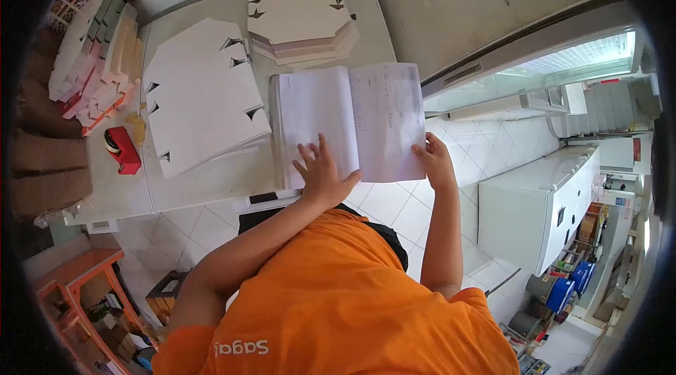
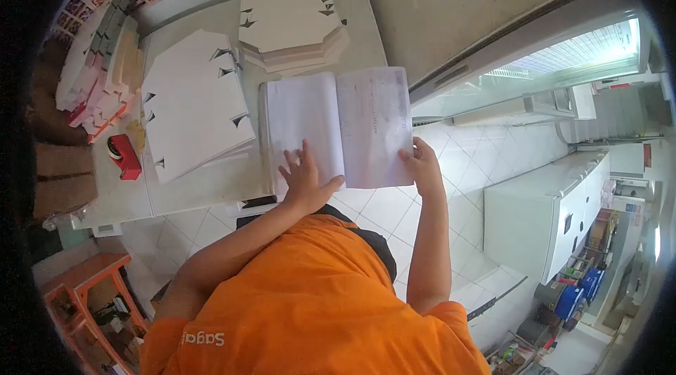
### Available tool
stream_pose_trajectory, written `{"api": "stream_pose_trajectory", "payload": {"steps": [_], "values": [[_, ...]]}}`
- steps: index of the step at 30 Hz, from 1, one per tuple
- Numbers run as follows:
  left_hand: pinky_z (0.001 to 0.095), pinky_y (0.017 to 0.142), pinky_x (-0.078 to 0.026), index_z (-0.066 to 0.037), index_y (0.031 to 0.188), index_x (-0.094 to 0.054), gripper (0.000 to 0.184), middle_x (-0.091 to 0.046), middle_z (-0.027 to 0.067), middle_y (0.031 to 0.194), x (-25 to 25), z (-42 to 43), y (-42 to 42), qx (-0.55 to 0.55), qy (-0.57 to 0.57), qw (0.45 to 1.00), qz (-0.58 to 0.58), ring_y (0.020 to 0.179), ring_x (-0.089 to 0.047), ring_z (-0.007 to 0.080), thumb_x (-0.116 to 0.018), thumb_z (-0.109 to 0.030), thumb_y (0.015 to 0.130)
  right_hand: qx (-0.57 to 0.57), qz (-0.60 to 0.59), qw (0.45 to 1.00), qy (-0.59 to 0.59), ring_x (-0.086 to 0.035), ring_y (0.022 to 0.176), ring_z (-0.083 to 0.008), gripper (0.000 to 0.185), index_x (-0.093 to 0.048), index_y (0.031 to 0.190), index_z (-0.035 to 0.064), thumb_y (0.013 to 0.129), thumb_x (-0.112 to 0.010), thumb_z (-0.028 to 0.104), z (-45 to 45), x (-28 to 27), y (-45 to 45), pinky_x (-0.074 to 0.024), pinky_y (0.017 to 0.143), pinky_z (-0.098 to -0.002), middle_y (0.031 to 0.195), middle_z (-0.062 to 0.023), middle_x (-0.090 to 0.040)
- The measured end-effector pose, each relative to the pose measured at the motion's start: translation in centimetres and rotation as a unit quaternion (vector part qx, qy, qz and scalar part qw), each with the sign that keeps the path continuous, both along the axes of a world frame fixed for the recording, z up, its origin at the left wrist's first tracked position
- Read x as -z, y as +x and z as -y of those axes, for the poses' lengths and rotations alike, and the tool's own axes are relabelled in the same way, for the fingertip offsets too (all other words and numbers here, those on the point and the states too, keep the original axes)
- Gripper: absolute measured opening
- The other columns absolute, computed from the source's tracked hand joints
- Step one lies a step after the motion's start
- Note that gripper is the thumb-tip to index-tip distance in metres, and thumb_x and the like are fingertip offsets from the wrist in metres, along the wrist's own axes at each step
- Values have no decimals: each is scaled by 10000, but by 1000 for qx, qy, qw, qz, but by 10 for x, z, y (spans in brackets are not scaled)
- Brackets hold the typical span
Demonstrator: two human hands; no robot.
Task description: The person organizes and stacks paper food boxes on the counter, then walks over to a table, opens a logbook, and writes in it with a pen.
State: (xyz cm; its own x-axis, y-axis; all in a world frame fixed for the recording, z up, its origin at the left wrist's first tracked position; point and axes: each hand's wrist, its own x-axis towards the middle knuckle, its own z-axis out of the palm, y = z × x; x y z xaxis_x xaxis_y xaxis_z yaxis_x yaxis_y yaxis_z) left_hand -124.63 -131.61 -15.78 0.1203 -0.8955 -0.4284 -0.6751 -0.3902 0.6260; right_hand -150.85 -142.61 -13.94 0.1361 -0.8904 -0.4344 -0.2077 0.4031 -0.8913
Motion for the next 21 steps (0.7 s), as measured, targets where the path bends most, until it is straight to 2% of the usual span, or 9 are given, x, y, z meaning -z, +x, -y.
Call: {"api": "stream_pose_trajectory", "payload": {"steps": [4,7,8,11,14,15,17,20,21], "values": [[683,1177,-108,119,1533,-100,1106,-187,406,1551,-2,11,-14,2,-47,999,2,1476,-104,569,-708,-523,870,-20,-48,997,-48,-711,811,-192,419,-610,1201,-55,841,-781,74,-7,-10,25,-571,696,-327,971,-132,-732],[630,1144,-253,77,1510,-193,1056,-292,347,1488,22,18,-11,-124,-167,966,-152,1405,-284,517,-740,-528,840,-69,-153,984,-63,-701,820,-207,535,-613,1198,-64,784,-861,167,-13,-26,56,-565,730,-332,996,-134,-726],[606,1134,-279,73,1496,-214,1042,-311,333,1470,26,20,-10,-151,-179,963,-131,1389,-307,497,-750,-527,835,-89,-179,977,-69,-698,831,-211,554,-610,1203,-66,780,-869,181,-14,-27,63,-563,746,-336,1008,-136,-723],[552,1124,-323,73,1462,-263,1018,-343,306,1448,21,28,-5,-222,-205,950,-78,1369,-348,454,-790,-511,815,-90,-101,978,-159,-669,932,-200,516,-605,1221,-66,869,-801,258,-21,2,74,-539,836,-341,1063,-145,-708],[543,1130,-320,62,1456,-280,975,-364,286,1441,19,36,4,-242,-194,949,-62,1352,-371,449,-796,-469,821,-47,36,995,-79,-629,1010,-174,436,-605,1244,-49,999,-652,308,-24,25,77,-507,896,-337,1088,-126,-694],[546,1130,-320,54,1461,-281,976,-366,282,1444,23,37,10,-262,-212,939,-62,1350,-377,445,-804,-458,815,-23,42,993,-111,-607,1021,-152,396,-605,1257,-35,1079,-511,305,-28,6,85,-492,906,-325,1083,-98,-687],[551,1130,-318,39,1472,-282,980,-372,274,1450,34,35,24,-301,-246,919,-62,1347,-391,438,-818,-434,802,-16,9,997,-81,-619,976,-120,368,-598,1283,-23,1084,-510,273,-20,11,71,-498,877,-281,1084,-55,-692],[550,1131,-315,16,1489,-275,979,-363,275,1475,-9,27,38,-155,-430,887,64,1368,-387,439,-835,-378,789,-48,29,998,-18,-641,947,-124,356,-608,1256,-38,1027,-625,233,-13,-11,65,-521,863,-284,1080,-71,-704],[553,1127,-312,3,1498,-268,969,-337,282,1486,-24,28,34,-112,-418,901,36,1377,-367,442,-832,-321,781,-79,9,997,-13,-646,944,-131,370,-609,1248,-47,1006,-660,228,-12,-19,69,-526,862,-292,1075,-81,-707]]}}
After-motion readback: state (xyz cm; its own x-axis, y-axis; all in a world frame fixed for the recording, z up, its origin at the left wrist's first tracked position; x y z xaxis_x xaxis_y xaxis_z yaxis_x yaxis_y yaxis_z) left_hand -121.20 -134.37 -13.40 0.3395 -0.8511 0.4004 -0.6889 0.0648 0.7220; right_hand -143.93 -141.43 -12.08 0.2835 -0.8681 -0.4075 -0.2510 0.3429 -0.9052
